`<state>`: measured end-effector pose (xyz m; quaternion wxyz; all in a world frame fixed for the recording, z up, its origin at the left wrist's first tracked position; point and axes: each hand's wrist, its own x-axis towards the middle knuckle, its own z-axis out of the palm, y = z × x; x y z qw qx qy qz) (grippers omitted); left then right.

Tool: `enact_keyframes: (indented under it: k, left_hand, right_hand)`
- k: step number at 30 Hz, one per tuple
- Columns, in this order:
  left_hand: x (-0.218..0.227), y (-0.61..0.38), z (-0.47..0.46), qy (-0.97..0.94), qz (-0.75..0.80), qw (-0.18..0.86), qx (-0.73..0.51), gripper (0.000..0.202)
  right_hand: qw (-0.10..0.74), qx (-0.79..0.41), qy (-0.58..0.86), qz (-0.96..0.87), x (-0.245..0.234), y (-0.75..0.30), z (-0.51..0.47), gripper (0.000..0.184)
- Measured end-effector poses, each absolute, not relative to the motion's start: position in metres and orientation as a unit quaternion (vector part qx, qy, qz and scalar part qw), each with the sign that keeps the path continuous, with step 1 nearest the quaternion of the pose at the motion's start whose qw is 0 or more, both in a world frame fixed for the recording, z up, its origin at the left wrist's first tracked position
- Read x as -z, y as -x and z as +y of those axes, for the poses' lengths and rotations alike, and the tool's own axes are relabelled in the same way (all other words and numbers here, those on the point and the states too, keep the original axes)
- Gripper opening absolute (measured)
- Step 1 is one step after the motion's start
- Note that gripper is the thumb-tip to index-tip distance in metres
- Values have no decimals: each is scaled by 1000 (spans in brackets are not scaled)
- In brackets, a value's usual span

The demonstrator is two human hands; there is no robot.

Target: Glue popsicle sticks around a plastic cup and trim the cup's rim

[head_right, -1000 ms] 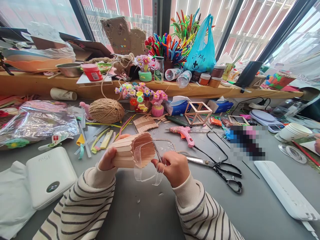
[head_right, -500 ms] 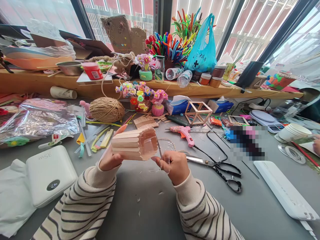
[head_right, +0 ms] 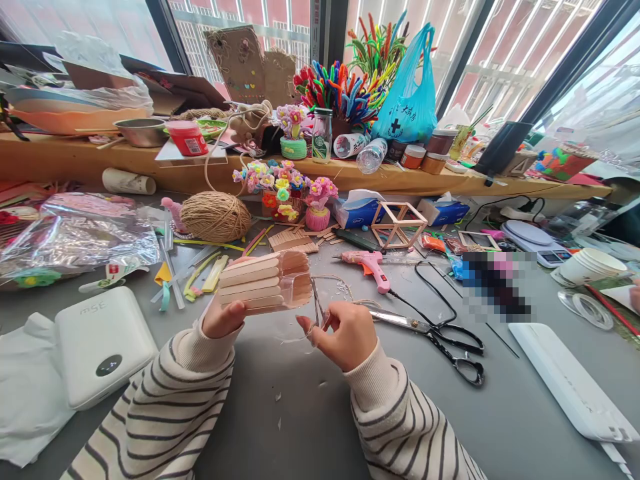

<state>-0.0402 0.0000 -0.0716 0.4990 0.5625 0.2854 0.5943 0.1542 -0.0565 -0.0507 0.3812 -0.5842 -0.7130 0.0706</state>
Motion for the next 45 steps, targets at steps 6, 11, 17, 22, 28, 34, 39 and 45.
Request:
enact_keyframes:
  k: [6,11,17,22,28,34,39,45]
  left_hand:
    - [59,39,-4,-612,286,497,-545,67]
    - [59,38,-4,-605,270,512,-547,68]
    - [69,39,-2,-583,269,516,-567,67]
    - [72,39,0,-569,291,526,-561,67]
    - [67,38,1,-585,285,592,-475,66]
    - [68,39,1,-586,286,573,-497,62]
    - [68,36,-3,-557,309,560,-531,59]
    - [63,33,-8,-558,331,546,-530,59]
  right_hand:
    - [378,-160,581,-703,48,-157,-54,46]
    - [398,-181,578,-689,46,-156,-55,46]
    - [409,-209,583,-670,48,-154,-55,49]
    - [394,-261,587,-658,45,-156,-54,51]
    - [338,-475,580,-569,47,-161,-50,50]
    - [326,-520,579,-536,54,-164,-44,50]
    - [323,-546,566,-527,56,-167,-42,47]
    - [331,-559,561,-514,59,-166,-41,47]
